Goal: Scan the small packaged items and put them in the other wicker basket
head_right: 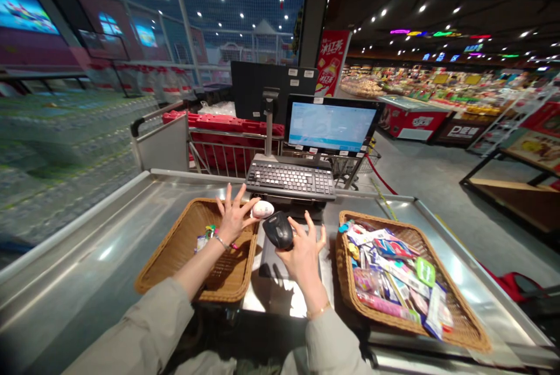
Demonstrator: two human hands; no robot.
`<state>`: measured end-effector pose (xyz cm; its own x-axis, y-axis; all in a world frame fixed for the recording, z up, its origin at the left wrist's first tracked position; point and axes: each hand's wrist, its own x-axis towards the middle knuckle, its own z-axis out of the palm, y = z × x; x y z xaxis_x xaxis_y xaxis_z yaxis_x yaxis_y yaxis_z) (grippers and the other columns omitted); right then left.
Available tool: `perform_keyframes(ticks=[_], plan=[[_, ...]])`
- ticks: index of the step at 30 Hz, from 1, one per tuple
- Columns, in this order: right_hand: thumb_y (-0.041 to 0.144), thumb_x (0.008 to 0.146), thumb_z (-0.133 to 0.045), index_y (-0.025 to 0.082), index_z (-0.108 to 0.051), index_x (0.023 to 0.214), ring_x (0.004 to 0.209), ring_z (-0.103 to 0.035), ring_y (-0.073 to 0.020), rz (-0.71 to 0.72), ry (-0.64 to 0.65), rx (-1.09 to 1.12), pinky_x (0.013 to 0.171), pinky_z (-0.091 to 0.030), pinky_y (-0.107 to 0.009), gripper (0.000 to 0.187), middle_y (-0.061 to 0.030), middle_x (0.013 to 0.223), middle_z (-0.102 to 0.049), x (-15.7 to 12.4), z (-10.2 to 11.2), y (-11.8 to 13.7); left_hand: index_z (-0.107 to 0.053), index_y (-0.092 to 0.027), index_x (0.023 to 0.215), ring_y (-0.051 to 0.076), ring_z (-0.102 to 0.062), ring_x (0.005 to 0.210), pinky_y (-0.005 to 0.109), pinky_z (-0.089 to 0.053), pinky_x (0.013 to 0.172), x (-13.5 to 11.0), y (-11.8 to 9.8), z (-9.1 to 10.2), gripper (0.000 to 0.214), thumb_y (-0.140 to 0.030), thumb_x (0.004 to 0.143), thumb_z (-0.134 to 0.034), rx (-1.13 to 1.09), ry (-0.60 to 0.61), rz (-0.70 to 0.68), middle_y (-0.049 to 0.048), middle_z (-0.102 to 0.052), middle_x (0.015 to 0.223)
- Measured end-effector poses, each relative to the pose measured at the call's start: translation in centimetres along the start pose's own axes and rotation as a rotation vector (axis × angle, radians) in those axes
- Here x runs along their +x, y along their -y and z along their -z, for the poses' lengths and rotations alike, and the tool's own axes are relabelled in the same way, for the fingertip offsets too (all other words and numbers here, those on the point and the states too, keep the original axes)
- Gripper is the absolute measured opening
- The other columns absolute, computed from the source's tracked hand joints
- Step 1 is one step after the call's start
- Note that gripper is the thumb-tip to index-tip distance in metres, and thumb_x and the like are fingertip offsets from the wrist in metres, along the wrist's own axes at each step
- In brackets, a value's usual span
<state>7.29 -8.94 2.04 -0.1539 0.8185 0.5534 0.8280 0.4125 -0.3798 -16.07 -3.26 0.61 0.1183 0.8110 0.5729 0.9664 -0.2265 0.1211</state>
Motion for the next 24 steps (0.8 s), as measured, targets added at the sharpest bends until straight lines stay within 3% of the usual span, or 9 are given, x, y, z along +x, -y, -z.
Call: perform_keyframes(ticks=[14, 24], plan=[[0.023, 0.071, -0.063, 0.027, -0.072, 0.09, 0.139, -0.036, -0.0346, -0.003, -0.043, 0.025, 0.111, -0.005, -0.063, 0.021, -0.0026, 0.12, -0.07, -0.2, 0.3, -0.6, -0.057, -0.04, 0.134, 0.045, 0.002, 0.149, 0.081, 0.003, 0.106, 0.8, -0.4, -0.6, 0.06, -0.043, 0.077, -0.076, -0.012, 0.012, -0.022, 0.0067, -0.024, 0.163], [0.021, 0.07, -0.065, 0.029, -0.072, 0.085, 0.14, -0.036, -0.033, -0.015, -0.026, 0.023, 0.113, -0.005, -0.061, 0.018, 0.0014, 0.117, -0.071, -0.4, 1.3, -0.8, -0.057, -0.04, 0.135, 0.044, 0.002, 0.149, 0.081, 0.003, 0.106, 1.6, -1.1, -1.3, 0.062, -0.044, 0.076, -0.076, -0.036, 0.012, -0.032, 0.0065, -0.023, 0.163]])
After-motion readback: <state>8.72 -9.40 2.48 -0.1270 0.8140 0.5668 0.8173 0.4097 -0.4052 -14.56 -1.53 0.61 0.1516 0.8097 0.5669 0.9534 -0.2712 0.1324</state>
